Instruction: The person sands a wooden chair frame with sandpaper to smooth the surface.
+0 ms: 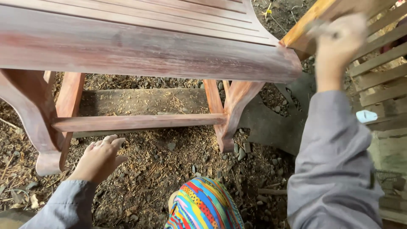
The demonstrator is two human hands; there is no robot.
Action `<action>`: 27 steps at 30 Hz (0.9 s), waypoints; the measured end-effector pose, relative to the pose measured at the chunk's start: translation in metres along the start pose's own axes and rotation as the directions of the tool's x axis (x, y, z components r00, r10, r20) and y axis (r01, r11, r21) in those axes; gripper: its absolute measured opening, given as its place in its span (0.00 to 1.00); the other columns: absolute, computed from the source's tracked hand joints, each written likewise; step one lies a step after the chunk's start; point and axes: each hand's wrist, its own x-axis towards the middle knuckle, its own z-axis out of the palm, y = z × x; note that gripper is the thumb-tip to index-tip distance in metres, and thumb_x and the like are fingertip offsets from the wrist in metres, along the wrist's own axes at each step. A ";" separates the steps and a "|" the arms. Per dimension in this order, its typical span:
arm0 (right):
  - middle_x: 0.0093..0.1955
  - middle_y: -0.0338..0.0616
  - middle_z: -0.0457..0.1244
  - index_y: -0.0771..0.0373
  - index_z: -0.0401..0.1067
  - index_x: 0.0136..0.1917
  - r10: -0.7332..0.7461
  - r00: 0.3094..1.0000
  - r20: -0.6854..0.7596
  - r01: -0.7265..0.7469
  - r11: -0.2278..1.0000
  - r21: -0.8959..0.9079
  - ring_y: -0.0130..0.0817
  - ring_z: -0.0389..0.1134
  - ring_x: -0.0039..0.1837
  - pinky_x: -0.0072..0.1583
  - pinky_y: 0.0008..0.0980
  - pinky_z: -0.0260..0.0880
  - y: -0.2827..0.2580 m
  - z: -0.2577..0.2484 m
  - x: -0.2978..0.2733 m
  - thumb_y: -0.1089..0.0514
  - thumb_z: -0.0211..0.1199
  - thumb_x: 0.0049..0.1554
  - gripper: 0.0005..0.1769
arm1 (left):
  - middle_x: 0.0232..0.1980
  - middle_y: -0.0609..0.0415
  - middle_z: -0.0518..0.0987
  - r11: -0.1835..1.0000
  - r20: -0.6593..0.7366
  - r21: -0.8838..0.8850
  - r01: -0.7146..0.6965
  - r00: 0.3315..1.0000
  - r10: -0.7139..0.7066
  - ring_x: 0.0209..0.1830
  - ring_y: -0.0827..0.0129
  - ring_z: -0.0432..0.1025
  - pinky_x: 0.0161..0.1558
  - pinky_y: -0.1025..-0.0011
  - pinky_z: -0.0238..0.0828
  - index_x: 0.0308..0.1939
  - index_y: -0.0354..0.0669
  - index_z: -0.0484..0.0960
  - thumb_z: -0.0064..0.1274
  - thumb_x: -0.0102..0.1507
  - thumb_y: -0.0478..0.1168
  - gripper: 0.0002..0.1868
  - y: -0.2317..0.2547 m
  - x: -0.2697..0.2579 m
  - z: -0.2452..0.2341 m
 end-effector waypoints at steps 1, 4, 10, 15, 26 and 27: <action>0.35 0.41 0.63 0.62 0.77 0.32 0.005 0.987 -0.162 -0.010 0.999 -0.031 0.40 0.61 0.45 0.57 0.42 0.64 0.019 -0.002 0.008 0.73 0.84 0.61 0.21 | 0.74 0.46 0.66 1.000 -0.001 -0.011 0.000 1.000 0.000 0.69 0.56 0.69 0.73 0.48 0.61 0.71 0.53 0.65 0.53 0.62 0.58 0.36 0.001 0.001 -0.001; 0.32 0.42 0.64 0.63 0.72 0.28 0.015 0.962 -0.274 -0.031 0.998 -0.054 0.40 0.62 0.41 0.48 0.43 0.62 0.044 0.002 0.004 0.74 0.91 0.50 0.26 | 0.74 0.46 0.66 1.000 -0.009 -0.005 -0.016 1.000 0.016 0.68 0.55 0.69 0.72 0.46 0.62 0.71 0.53 0.65 0.53 0.62 0.59 0.36 0.004 0.002 -0.003; 0.43 0.42 0.66 0.63 0.80 0.41 -0.082 0.991 0.109 0.093 0.991 -0.100 0.41 0.60 0.52 0.57 0.41 0.55 0.020 0.009 -0.019 0.67 0.85 0.57 0.13 | 0.74 0.48 0.67 1.000 -0.053 0.007 0.000 0.999 0.000 0.67 0.55 0.71 0.69 0.46 0.64 0.70 0.54 0.66 0.54 0.61 0.59 0.36 0.003 0.005 0.000; 0.32 0.42 0.36 0.61 0.40 0.34 0.094 0.888 -0.451 -0.253 0.918 -0.307 0.36 0.37 0.37 0.41 0.41 0.44 0.082 0.007 0.007 0.76 0.54 0.47 0.24 | 0.74 0.48 0.67 1.000 -0.047 0.017 -0.013 0.999 0.014 0.68 0.55 0.70 0.70 0.45 0.63 0.68 0.54 0.67 0.55 0.60 0.60 0.36 0.008 0.006 -0.001; 0.34 0.42 0.61 0.62 0.66 0.35 0.156 0.891 -0.425 -0.147 0.988 0.054 0.37 0.59 0.37 0.42 0.38 0.58 0.049 0.016 0.006 0.78 0.79 0.42 0.22 | 0.74 0.46 0.67 1.000 0.000 -0.004 0.017 1.000 -0.017 0.69 0.57 0.70 0.72 0.48 0.63 0.71 0.54 0.65 0.54 0.62 0.60 0.37 0.006 0.011 -0.001; 0.34 0.42 0.61 0.62 0.66 0.35 0.160 0.892 -0.422 -0.152 0.987 0.053 0.37 0.59 0.37 0.42 0.38 0.58 0.038 0.015 0.015 0.78 0.79 0.42 0.22 | 0.74 0.46 0.67 1.000 0.005 -0.003 0.017 1.000 -0.016 0.69 0.57 0.70 0.72 0.48 0.63 0.71 0.54 0.65 0.54 0.62 0.60 0.37 0.007 0.012 0.000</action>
